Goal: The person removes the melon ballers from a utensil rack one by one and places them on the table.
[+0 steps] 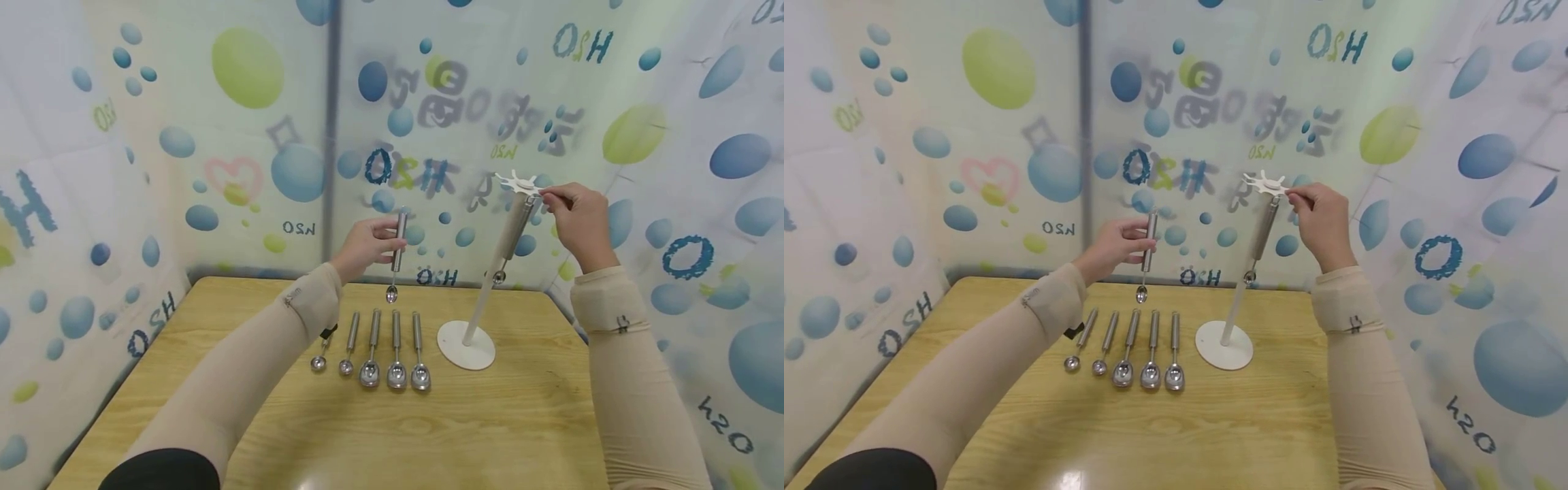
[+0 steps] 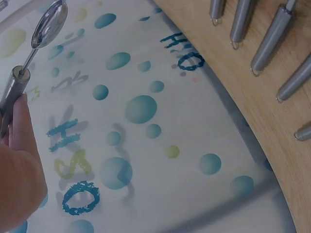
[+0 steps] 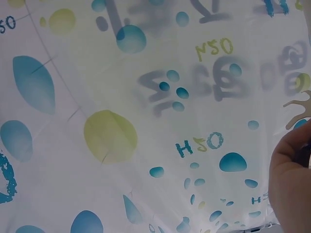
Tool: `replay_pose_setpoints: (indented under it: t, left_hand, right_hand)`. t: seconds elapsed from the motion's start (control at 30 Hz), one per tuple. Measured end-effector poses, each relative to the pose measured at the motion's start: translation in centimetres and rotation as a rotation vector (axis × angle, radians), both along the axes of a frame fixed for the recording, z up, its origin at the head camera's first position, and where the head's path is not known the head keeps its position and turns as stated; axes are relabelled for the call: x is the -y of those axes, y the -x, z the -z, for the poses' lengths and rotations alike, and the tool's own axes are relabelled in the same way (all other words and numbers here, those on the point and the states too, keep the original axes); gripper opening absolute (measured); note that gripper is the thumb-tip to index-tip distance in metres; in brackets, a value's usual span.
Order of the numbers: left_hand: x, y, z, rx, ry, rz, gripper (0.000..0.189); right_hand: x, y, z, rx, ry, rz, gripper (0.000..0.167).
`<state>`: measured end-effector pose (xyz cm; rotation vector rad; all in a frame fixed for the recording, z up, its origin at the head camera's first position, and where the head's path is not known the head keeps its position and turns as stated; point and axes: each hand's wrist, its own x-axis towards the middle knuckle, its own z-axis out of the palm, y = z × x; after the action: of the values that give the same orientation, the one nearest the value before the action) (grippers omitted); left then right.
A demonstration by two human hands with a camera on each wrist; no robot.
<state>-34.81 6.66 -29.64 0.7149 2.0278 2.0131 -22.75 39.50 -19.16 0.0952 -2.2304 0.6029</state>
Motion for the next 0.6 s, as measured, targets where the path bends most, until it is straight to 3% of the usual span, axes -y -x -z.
replay_pose_setpoints:
  t: [0.6]
  left_hand:
    - [6.1, 1.1, 3.1, 0.105, 0.106, -0.062, 0.049]
  right_hand:
    - [0.1, 0.2, 0.0, -0.007, 0.005, -0.005, 0.022]
